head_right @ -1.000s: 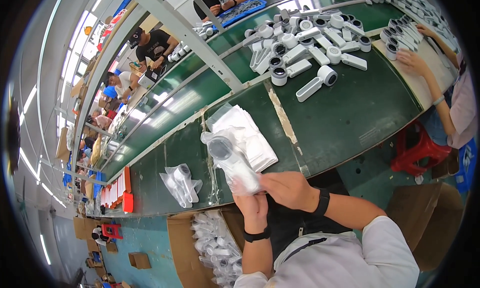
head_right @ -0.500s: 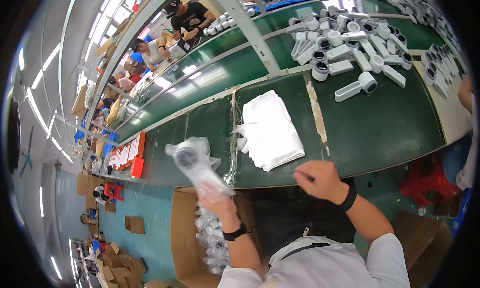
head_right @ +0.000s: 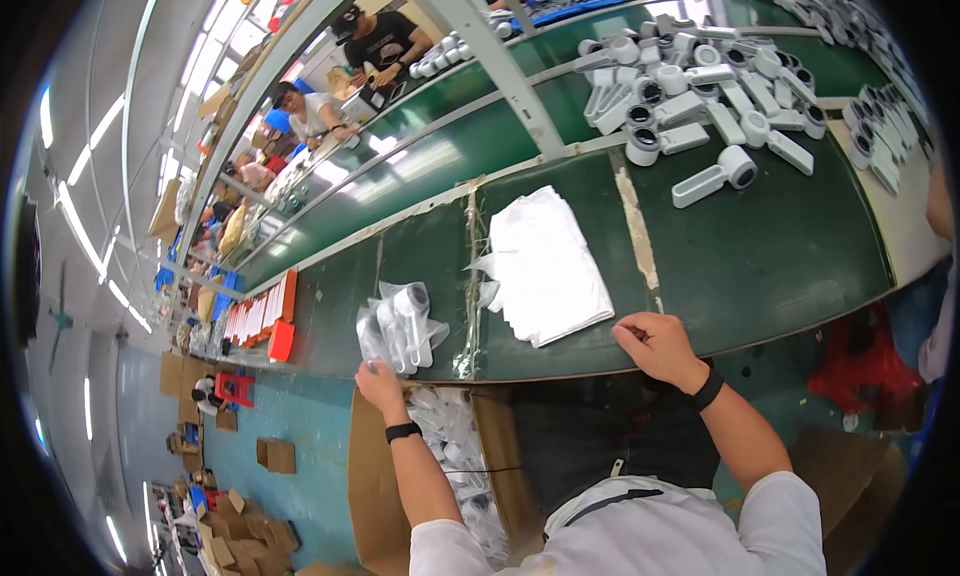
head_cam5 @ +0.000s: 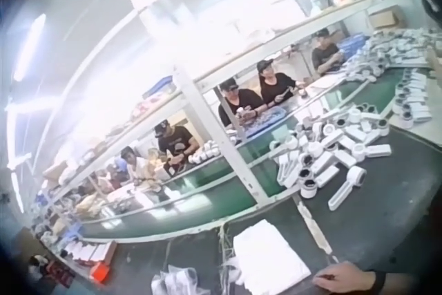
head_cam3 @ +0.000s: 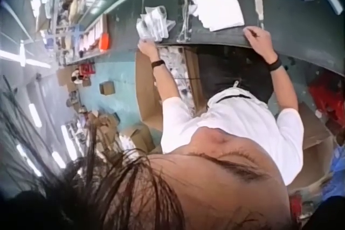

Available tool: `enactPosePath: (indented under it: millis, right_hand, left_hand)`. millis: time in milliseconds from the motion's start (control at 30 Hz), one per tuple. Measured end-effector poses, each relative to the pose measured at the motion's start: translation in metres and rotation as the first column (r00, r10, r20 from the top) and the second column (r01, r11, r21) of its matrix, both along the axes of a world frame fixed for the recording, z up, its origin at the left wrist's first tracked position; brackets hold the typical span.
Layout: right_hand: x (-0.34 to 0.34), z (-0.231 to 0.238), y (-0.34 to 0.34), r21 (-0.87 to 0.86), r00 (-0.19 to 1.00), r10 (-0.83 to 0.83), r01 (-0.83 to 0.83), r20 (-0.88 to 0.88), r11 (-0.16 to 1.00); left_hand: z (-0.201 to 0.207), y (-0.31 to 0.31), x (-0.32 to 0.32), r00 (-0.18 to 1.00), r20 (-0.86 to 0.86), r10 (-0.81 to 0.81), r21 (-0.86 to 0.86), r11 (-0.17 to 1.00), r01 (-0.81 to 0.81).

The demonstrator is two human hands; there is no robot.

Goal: The person picks up a handheld fan from the table, slides it into a plastic bag, and places the bagged fan into a cardboard box, repeating the process for several more fans.

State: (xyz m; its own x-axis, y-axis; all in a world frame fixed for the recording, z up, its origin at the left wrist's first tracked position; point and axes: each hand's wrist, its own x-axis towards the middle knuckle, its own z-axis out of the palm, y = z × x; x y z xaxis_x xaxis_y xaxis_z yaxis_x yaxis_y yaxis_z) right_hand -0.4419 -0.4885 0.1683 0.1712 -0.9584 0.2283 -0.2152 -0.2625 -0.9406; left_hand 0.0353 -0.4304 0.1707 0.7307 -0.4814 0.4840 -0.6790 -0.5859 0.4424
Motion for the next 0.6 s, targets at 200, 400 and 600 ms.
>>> enactPosePath:
  millis: [200, 400, 600]
  right_hand:
    - [-0.001, -0.002, 0.002, -0.068, 1.000, 0.015, -0.015, -0.011, 0.998]
    - [-0.044, 0.048, -0.031, -0.077, 0.949, -0.316, 0.313, -0.024, 0.947]
    - [-0.096, 0.052, -0.129, -0.094, 0.669, -0.437, 0.484, -0.601, 0.870]
  left_hand:
    - [-0.004, 0.004, 0.009, 0.984, -0.095, -0.148, -0.006, 0.989, 0.148]
    - [0.062, 0.008, -0.065, 0.966, -0.021, -0.258, -0.384, 0.894, 0.231]
    - [0.080, -0.037, -0.214, 0.557, -0.221, -0.800, -0.337, 0.599, 0.727]
